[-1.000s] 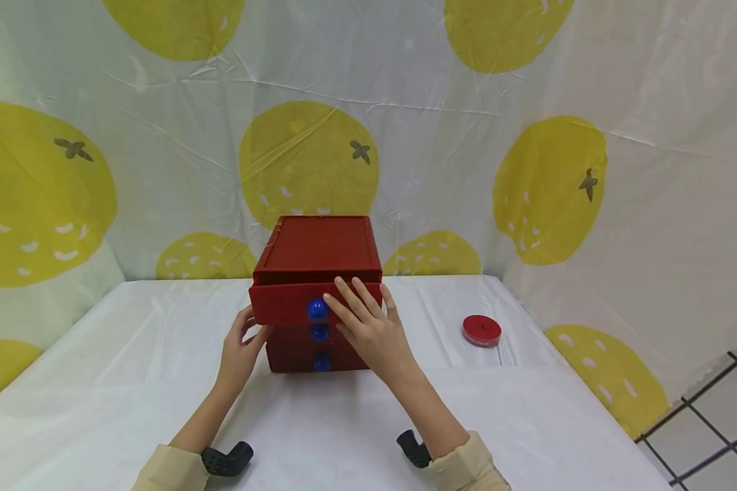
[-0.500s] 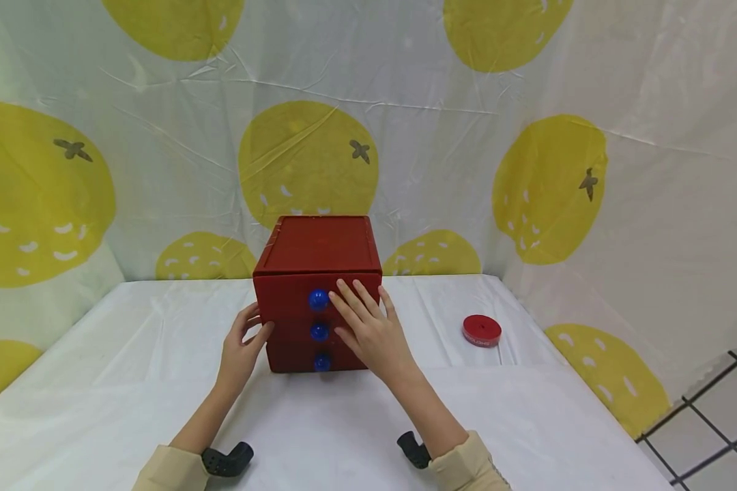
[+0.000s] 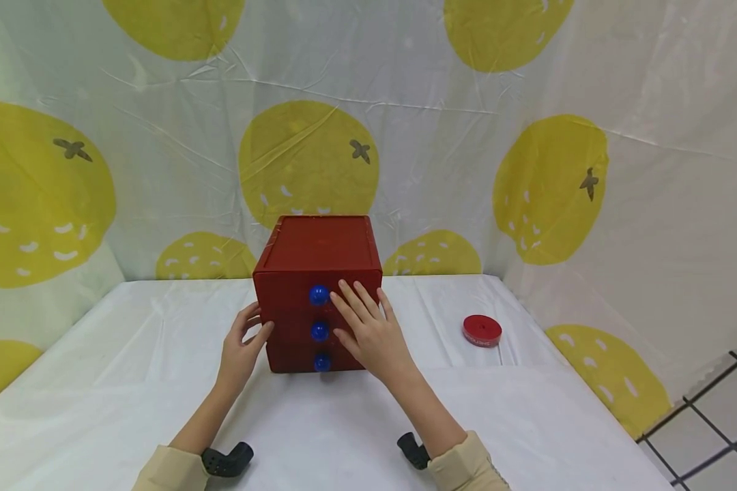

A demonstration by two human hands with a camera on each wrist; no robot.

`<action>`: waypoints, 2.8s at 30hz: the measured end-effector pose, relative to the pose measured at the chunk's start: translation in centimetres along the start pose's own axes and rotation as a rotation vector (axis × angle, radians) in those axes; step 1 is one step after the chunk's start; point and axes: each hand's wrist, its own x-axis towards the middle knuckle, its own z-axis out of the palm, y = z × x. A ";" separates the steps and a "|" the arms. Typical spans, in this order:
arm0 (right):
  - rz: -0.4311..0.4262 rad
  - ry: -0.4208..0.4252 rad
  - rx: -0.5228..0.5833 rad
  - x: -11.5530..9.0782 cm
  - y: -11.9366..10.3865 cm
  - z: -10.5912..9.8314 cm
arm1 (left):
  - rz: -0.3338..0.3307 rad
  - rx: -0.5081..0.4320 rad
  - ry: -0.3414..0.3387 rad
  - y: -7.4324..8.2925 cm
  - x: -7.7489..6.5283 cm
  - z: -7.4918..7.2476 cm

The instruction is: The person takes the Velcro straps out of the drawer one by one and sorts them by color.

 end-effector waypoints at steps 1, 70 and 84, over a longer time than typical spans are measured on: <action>0.003 -0.003 0.000 0.0 0.0 0.0 | 0.005 0.003 0.003 -0.4 0.1 0.0; -0.074 0.177 0.097 0.3 -2.3 0.1 | 0.008 0.016 -0.011 -2.0 0.5 0.0; -0.164 0.142 0.058 0.1 -3.4 0.7 | 0.017 0.018 -0.014 -2.1 0.6 -0.1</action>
